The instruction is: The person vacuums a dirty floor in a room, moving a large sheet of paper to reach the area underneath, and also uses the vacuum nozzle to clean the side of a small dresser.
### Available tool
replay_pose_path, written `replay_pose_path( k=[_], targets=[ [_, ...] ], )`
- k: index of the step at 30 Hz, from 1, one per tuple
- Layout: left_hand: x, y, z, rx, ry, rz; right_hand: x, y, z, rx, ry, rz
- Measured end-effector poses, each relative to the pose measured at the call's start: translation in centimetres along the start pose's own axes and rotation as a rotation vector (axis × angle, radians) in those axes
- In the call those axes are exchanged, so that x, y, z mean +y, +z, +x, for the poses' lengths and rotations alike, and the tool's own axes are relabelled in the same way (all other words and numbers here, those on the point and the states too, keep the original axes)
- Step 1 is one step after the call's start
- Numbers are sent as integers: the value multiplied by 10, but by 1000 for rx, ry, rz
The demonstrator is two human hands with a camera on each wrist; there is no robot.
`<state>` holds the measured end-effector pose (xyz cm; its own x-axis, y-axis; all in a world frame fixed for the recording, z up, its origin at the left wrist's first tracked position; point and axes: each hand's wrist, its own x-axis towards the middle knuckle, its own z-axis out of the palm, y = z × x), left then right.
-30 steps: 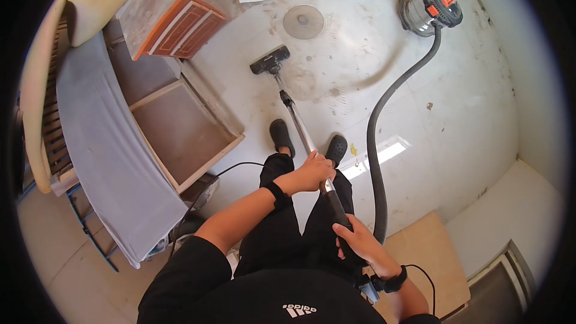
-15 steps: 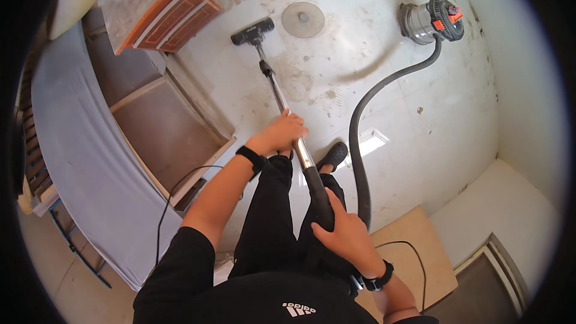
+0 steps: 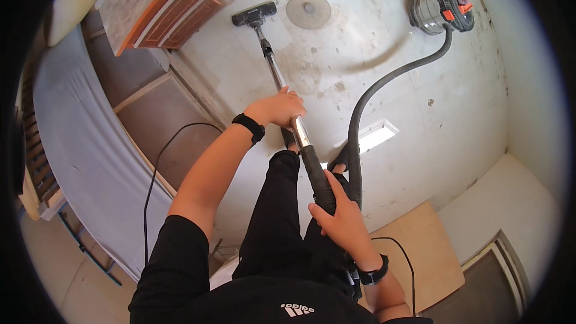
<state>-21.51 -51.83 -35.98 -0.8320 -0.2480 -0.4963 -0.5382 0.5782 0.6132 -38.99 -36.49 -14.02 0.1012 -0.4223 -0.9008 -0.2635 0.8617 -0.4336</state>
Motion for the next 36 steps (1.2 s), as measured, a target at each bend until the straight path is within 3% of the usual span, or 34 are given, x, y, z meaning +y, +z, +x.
replay_pose_path(
  k=[7, 13, 19, 21, 22, 25, 27, 29, 32, 36],
  targets=[
    [42, 21, 20, -136, 10, 45, 45, -29, -24, -105, -17, 266],
    [95, 52, 39, -240, 5, 46, 96, -65, -52, -176, -25, 314],
    [145, 86, 64, -227, -44, -42, 136, -105, -70, -103, -4, -50],
    [164, 108, 76, -217, -94, -3, 167, -116, -69, 43, -149, -543],
    [168, 116, 80, -216, -95, 1, 171, -116, -69, 50, -138, -528],
    [189, 148, 96, -63, -144, -22, 194, -133, -70, 93, -157, -743],
    [204, 168, 105, 129, -153, -82, 208, -153, -77, 110, -189, -797],
    [214, 177, 111, 119, -164, -127, 222, -167, -82, 84, -99, -792],
    [248, 203, 135, 244, -161, -144, 234, -188, -94, 98, -64, -791],
    [293, 214, 160, 233, -175, -183, 256, -212, -110, 169, -37, -833]
  ],
)
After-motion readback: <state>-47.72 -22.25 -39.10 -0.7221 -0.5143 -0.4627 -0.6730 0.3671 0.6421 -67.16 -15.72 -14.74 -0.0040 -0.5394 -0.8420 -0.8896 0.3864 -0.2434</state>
